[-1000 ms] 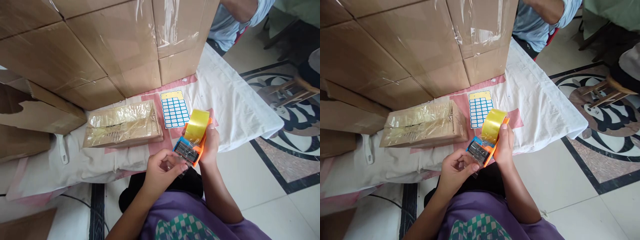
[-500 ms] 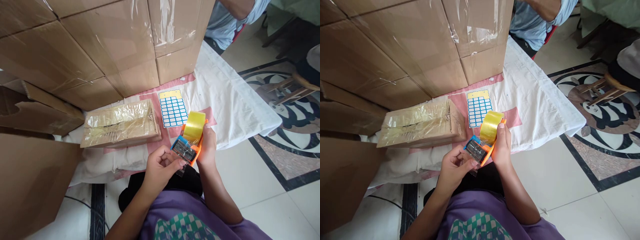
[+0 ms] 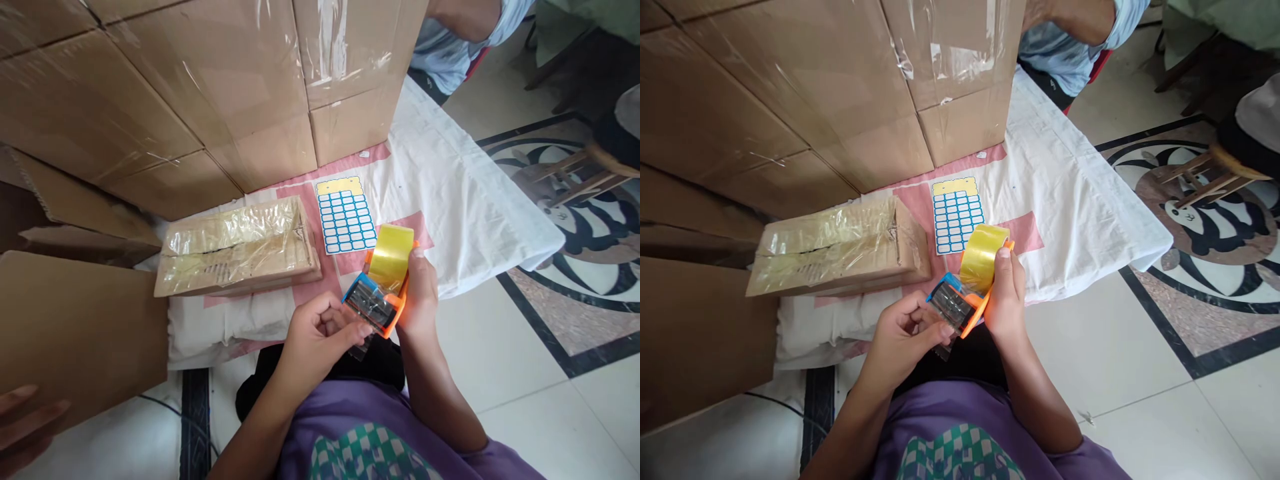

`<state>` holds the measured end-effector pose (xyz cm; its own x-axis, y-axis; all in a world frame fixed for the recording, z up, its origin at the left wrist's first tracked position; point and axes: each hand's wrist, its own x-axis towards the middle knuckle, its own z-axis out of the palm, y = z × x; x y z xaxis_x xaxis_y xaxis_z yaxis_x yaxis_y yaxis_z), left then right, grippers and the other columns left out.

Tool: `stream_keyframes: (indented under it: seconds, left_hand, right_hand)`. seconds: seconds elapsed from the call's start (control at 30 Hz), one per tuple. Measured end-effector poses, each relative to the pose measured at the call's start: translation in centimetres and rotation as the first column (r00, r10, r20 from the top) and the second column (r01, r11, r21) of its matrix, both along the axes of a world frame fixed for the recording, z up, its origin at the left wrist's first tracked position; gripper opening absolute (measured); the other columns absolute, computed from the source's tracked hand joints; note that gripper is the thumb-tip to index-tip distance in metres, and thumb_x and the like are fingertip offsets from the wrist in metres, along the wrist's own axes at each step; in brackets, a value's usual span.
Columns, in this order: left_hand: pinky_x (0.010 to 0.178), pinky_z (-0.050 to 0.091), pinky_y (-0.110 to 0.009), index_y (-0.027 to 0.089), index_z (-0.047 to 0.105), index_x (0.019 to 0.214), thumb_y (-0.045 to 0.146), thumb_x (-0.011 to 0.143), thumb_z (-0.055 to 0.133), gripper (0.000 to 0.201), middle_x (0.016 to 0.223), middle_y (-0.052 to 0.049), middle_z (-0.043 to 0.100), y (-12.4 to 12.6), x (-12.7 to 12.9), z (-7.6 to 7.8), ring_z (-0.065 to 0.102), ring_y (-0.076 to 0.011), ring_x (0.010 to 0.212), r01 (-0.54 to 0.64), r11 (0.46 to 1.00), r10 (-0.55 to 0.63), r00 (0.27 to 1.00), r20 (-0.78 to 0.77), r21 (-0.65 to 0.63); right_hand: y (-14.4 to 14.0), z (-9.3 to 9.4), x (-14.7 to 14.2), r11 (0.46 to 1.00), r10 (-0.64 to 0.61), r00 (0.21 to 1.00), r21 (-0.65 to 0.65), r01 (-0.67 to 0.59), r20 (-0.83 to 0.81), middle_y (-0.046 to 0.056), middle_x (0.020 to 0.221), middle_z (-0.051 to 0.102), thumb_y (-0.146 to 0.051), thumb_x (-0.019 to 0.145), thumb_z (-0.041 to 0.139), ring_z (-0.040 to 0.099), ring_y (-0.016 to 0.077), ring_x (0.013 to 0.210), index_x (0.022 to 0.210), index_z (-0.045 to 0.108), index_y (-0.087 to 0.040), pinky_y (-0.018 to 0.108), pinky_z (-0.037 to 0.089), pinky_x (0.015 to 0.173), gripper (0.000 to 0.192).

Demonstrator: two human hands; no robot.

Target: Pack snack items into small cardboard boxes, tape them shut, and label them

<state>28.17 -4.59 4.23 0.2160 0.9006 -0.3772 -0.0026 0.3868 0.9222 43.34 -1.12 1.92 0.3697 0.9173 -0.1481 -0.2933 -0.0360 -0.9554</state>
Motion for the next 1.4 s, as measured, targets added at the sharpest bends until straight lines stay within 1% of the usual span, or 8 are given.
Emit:
stream_keyframes:
  seconds: [0.1, 0.23, 0.43, 0.6, 0.83, 1.03, 1.27, 1.4]
  left_hand:
    - [0.050, 0.039, -0.020, 0.016, 0.063, 0.074, 0.047, 0.071, 0.085, 0.038, 0.063, -0.003, 0.071, -0.4, -0.1, 0.3, 0.058, -0.0107, 0.053, 0.022, 1.000, -0.022, 0.999, 0.031, -0.010]
    - [0.053, 0.044, -0.022, 0.017, 0.063, 0.073, 0.052, 0.079, 0.077, 0.038, 0.060, -0.005, 0.072, -0.5, -0.3, 0.5, 0.063, -0.0140, 0.054, 0.043, 0.999, -0.045, 0.998, 0.049, 0.029]
    - [0.052, 0.044, -0.022, 0.017, 0.063, 0.073, 0.049, 0.080, 0.077, 0.036, 0.058, -0.003, 0.071, -0.1, -0.3, 0.1, 0.062, -0.0129, 0.051, 0.026, 0.999, -0.027, 0.999, 0.041, 0.028]
    - [0.047, 0.036, -0.020, 0.017, 0.060, 0.069, 0.050, 0.080, 0.077, 0.039, 0.053, -0.001, 0.068, 0.0, -0.4, -0.1, 0.054, -0.0092, 0.045, 0.017, 0.999, -0.018, 0.999, 0.036, 0.033]
    - [0.051, 0.040, -0.021, 0.018, 0.060, 0.072, 0.052, 0.087, 0.070, 0.038, 0.054, -0.001, 0.068, -0.2, -0.6, -0.1, 0.055, -0.0097, 0.047, 0.027, 0.998, -0.032, 0.995, 0.098, 0.057]
    - [0.049, 0.035, -0.021, 0.019, 0.054, 0.069, 0.055, 0.086, 0.070, 0.043, 0.049, 0.001, 0.064, -0.3, -0.5, -0.8, 0.049, -0.0088, 0.043, 0.020, 0.999, -0.025, 0.994, 0.106, 0.047]
    - [0.050, 0.035, -0.019, 0.018, 0.055, 0.069, 0.054, 0.086, 0.070, 0.042, 0.047, 0.002, 0.062, 0.0, -0.5, -1.4, 0.048, -0.0069, 0.042, 0.048, 0.999, -0.049, 0.985, 0.165, 0.012]
    - [0.050, 0.035, -0.018, 0.017, 0.056, 0.069, 0.054, 0.076, 0.080, 0.044, 0.049, 0.001, 0.063, 0.0, -0.2, -1.3, 0.052, -0.0078, 0.043, 0.017, 1.000, -0.017, 0.988, 0.154, 0.002]
  right_hand:
    - [0.0, 0.3, 0.0, 1.000, 0.028, 0.998, -0.002, -0.028, -0.055, 0.006, 0.084, 0.069, -0.066, 0.094, 0.047, 0.066, 0.0222, 0.073, 0.098, 0.068, -0.020, 0.034, 0.052, 0.062, 0.051]
    - [-0.1, 0.6, -0.1, 0.999, 0.038, 0.998, -0.025, -0.040, -0.057, 0.004, 0.076, 0.066, -0.069, 0.093, 0.045, 0.063, 0.0204, 0.066, 0.090, 0.063, -0.021, 0.032, 0.048, 0.057, 0.051]
    - [-0.1, 0.8, -0.3, 0.998, 0.036, 0.997, -0.045, -0.039, -0.064, 0.004, 0.076, 0.065, -0.068, 0.094, 0.045, 0.062, 0.0202, 0.065, 0.089, 0.062, -0.022, 0.032, 0.048, 0.057, 0.049]
    - [-0.1, 0.8, -0.6, 0.997, -0.020, 0.999, -0.076, 0.017, -0.039, 0.004, 0.073, 0.065, -0.067, 0.092, 0.050, 0.063, 0.0197, 0.065, 0.087, 0.063, -0.020, 0.031, 0.050, 0.057, 0.049]
    - [0.1, 0.9, -0.8, 0.999, 0.016, 0.991, -0.043, -0.022, -0.131, 0.006, 0.080, 0.068, -0.067, 0.093, 0.048, 0.066, 0.0205, 0.068, 0.091, 0.064, -0.019, 0.033, 0.053, 0.060, 0.050]
    - [0.1, 0.9, -0.9, 0.998, -0.005, 0.983, -0.067, -0.007, -0.184, 0.004, 0.075, 0.066, -0.066, 0.090, 0.054, 0.064, 0.0198, 0.065, 0.089, 0.064, -0.019, 0.032, 0.052, 0.057, 0.048]
    - [-0.2, 0.4, -0.7, 0.995, -0.054, 0.990, -0.091, 0.043, -0.129, 0.004, 0.075, 0.065, -0.067, 0.089, 0.055, 0.062, 0.0196, 0.066, 0.087, 0.063, -0.020, 0.031, 0.050, 0.056, 0.047]
    - [-0.2, 0.3, -0.6, 0.998, -0.033, 0.985, -0.057, 0.024, -0.168, 0.003, 0.072, 0.063, -0.066, 0.090, 0.054, 0.060, 0.0190, 0.060, 0.087, 0.064, -0.021, 0.031, 0.048, 0.053, 0.046]
